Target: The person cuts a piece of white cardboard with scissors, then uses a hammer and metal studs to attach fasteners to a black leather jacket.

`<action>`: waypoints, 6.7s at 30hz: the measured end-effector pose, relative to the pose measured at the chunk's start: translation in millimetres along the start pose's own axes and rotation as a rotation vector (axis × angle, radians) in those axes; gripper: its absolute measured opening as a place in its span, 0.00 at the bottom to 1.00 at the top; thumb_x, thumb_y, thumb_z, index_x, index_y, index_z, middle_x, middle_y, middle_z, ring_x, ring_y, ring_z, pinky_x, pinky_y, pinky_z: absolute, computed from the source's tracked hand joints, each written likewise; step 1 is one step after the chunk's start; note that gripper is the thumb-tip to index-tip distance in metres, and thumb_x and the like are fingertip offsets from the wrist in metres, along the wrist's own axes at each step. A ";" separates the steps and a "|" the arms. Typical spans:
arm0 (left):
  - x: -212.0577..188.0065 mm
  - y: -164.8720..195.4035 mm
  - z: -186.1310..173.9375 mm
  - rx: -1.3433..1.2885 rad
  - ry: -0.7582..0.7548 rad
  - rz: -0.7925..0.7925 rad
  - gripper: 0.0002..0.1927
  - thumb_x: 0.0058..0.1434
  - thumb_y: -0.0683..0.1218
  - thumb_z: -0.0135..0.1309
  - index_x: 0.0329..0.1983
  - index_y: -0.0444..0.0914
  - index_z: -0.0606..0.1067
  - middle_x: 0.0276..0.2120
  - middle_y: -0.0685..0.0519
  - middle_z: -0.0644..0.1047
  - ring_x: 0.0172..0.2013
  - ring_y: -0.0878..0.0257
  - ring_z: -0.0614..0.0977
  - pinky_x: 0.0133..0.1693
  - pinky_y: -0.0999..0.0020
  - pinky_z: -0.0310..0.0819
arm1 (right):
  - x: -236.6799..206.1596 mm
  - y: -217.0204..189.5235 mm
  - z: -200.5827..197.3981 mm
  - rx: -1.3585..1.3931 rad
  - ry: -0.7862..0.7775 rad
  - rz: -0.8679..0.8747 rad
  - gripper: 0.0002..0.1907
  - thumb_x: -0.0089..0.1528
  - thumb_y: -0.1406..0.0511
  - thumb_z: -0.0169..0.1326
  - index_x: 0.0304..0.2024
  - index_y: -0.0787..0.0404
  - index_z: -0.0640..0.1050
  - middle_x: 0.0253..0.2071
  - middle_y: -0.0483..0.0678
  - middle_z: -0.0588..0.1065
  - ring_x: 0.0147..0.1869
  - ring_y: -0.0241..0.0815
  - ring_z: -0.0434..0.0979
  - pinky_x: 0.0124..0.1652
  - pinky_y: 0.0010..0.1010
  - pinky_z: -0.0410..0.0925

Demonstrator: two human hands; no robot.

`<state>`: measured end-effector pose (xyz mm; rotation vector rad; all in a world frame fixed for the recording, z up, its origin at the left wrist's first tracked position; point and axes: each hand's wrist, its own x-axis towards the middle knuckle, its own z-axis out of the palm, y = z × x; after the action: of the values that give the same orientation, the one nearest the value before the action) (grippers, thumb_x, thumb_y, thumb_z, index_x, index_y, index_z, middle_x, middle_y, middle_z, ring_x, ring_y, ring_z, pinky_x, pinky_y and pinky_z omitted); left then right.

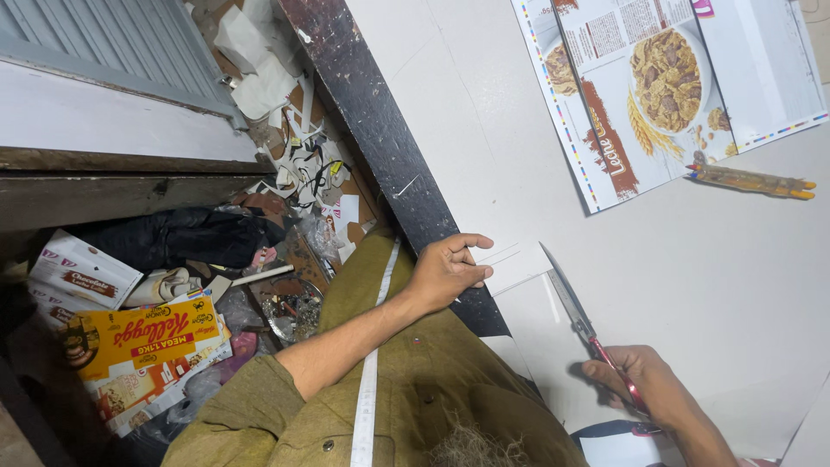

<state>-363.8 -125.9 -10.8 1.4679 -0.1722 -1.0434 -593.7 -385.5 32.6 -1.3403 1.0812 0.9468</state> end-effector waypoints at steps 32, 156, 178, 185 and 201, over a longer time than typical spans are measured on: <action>-9.2 11.0 -8.9 -0.207 -0.108 -0.051 0.23 0.62 0.35 0.59 0.61 0.29 0.71 0.35 0.49 0.80 0.35 0.69 0.82 0.38 0.75 0.82 | 9.1 -108.4 30.6 -0.260 0.114 -0.212 0.22 0.59 0.55 0.62 0.19 0.65 0.81 0.11 0.45 0.69 0.16 0.35 0.65 0.20 0.29 0.58; 175.3 205.1 -266.5 1.271 0.666 0.246 0.32 0.71 0.51 0.40 0.77 0.39 0.53 0.77 0.52 0.46 0.76 0.45 0.41 0.70 0.32 0.33 | 137.9 -429.1 102.6 -0.058 0.157 -0.654 0.09 0.59 0.67 0.59 0.31 0.70 0.83 0.23 0.48 0.78 0.21 0.32 0.71 0.23 0.27 0.65; 208.6 273.2 -326.1 1.238 0.687 0.631 0.29 0.67 0.46 0.48 0.69 0.28 0.62 0.73 0.41 0.56 0.69 0.48 0.60 0.67 0.54 0.53 | 156.1 -478.8 110.9 -0.112 0.243 -0.658 0.12 0.60 0.65 0.61 0.33 0.73 0.82 0.25 0.50 0.78 0.23 0.34 0.71 0.24 0.27 0.64; 212.1 283.3 -330.6 1.316 0.554 0.413 0.32 0.71 0.47 0.41 0.76 0.33 0.53 0.77 0.45 0.47 0.76 0.51 0.45 0.74 0.53 0.36 | 163.6 -513.2 112.8 -0.116 0.238 -0.694 0.15 0.61 0.64 0.61 0.32 0.74 0.81 0.24 0.49 0.76 0.24 0.33 0.70 0.24 0.28 0.63; 221.9 285.7 -350.7 1.304 0.514 0.421 0.31 0.71 0.48 0.38 0.76 0.34 0.52 0.76 0.46 0.48 0.76 0.52 0.46 0.73 0.54 0.37 | 169.4 -570.8 128.6 -0.105 0.317 -0.697 0.22 0.65 0.56 0.60 0.30 0.71 0.81 0.22 0.46 0.73 0.22 0.31 0.64 0.22 0.27 0.58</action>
<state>132.5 -83.1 64.6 2.6336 -0.8542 -0.0678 7.5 -289.8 11.4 -1.8257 0.7015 0.2807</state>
